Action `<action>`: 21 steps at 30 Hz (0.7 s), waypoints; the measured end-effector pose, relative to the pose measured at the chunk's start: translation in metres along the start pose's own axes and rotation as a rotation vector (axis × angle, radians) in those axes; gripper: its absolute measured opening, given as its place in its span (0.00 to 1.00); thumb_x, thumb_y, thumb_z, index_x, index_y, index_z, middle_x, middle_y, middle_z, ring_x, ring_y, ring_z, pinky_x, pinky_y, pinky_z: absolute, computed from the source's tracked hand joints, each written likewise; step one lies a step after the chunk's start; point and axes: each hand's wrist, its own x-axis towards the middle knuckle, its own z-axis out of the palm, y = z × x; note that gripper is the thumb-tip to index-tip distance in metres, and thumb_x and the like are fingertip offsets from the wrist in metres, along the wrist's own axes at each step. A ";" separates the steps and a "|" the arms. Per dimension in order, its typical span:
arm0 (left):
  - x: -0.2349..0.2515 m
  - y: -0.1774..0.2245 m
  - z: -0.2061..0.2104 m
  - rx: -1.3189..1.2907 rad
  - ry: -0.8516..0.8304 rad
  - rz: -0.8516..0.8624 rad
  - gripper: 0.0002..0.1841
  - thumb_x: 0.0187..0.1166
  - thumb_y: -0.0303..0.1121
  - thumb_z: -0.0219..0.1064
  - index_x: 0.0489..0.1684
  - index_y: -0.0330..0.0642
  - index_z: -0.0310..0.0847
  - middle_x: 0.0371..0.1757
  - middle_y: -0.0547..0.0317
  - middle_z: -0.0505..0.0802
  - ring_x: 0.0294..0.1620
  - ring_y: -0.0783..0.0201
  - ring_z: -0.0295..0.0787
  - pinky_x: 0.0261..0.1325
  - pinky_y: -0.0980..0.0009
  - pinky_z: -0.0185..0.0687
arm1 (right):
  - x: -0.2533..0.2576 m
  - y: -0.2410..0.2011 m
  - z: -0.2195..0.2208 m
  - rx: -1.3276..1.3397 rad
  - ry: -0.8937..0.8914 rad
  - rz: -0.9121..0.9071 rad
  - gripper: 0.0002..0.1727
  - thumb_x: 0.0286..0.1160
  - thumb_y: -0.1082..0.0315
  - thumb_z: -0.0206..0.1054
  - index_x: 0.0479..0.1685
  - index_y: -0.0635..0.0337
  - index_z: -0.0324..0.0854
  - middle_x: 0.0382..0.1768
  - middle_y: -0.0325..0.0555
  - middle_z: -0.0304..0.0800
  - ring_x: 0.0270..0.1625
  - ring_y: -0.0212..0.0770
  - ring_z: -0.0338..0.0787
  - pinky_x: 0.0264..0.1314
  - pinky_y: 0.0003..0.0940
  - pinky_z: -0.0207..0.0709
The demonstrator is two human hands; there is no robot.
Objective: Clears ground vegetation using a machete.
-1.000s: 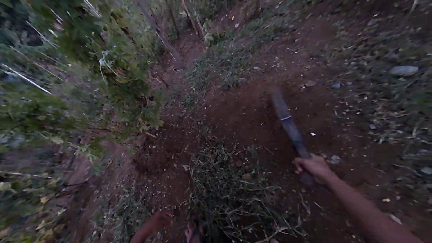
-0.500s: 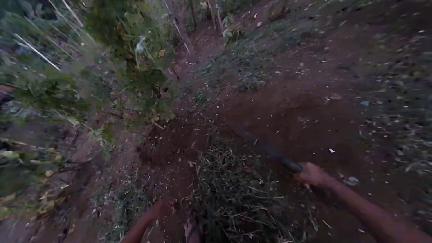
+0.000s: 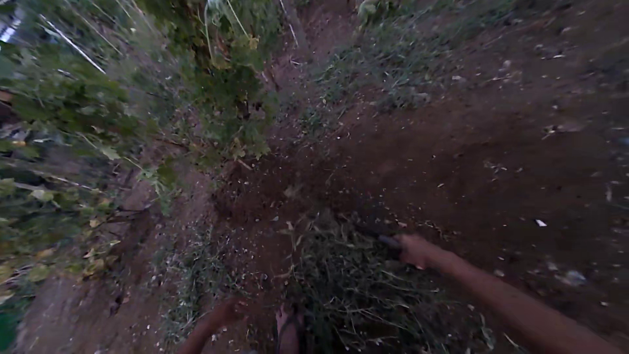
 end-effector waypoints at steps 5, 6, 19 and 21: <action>0.014 0.005 -0.015 -0.018 0.007 0.011 0.27 0.83 0.32 0.69 0.80 0.33 0.69 0.69 0.34 0.86 0.67 0.44 0.87 0.73 0.51 0.79 | -0.074 0.007 0.010 -0.287 -0.150 -0.070 0.28 0.77 0.68 0.73 0.77 0.63 0.74 0.63 0.73 0.85 0.69 0.74 0.84 0.70 0.71 0.75; 0.016 0.009 -0.019 -0.020 0.006 0.023 0.28 0.83 0.32 0.68 0.81 0.33 0.69 0.69 0.35 0.86 0.67 0.45 0.87 0.72 0.51 0.79 | -0.088 0.011 0.006 -0.334 -0.154 -0.054 0.27 0.78 0.67 0.73 0.77 0.61 0.75 0.62 0.72 0.86 0.68 0.74 0.84 0.69 0.71 0.75; 0.020 0.008 -0.028 -0.023 0.029 0.070 0.26 0.83 0.31 0.68 0.79 0.33 0.71 0.64 0.36 0.88 0.63 0.47 0.89 0.71 0.52 0.81 | -0.013 0.036 -0.054 0.971 0.548 0.108 0.28 0.81 0.67 0.71 0.76 0.69 0.67 0.32 0.50 0.81 0.23 0.37 0.83 0.33 0.37 0.85; 0.016 0.008 -0.025 -0.029 0.028 0.050 0.27 0.82 0.31 0.68 0.80 0.33 0.70 0.67 0.35 0.87 0.66 0.45 0.87 0.73 0.51 0.79 | 0.022 0.007 -0.024 1.022 0.504 0.086 0.26 0.78 0.71 0.69 0.73 0.69 0.68 0.31 0.49 0.83 0.23 0.38 0.85 0.32 0.36 0.87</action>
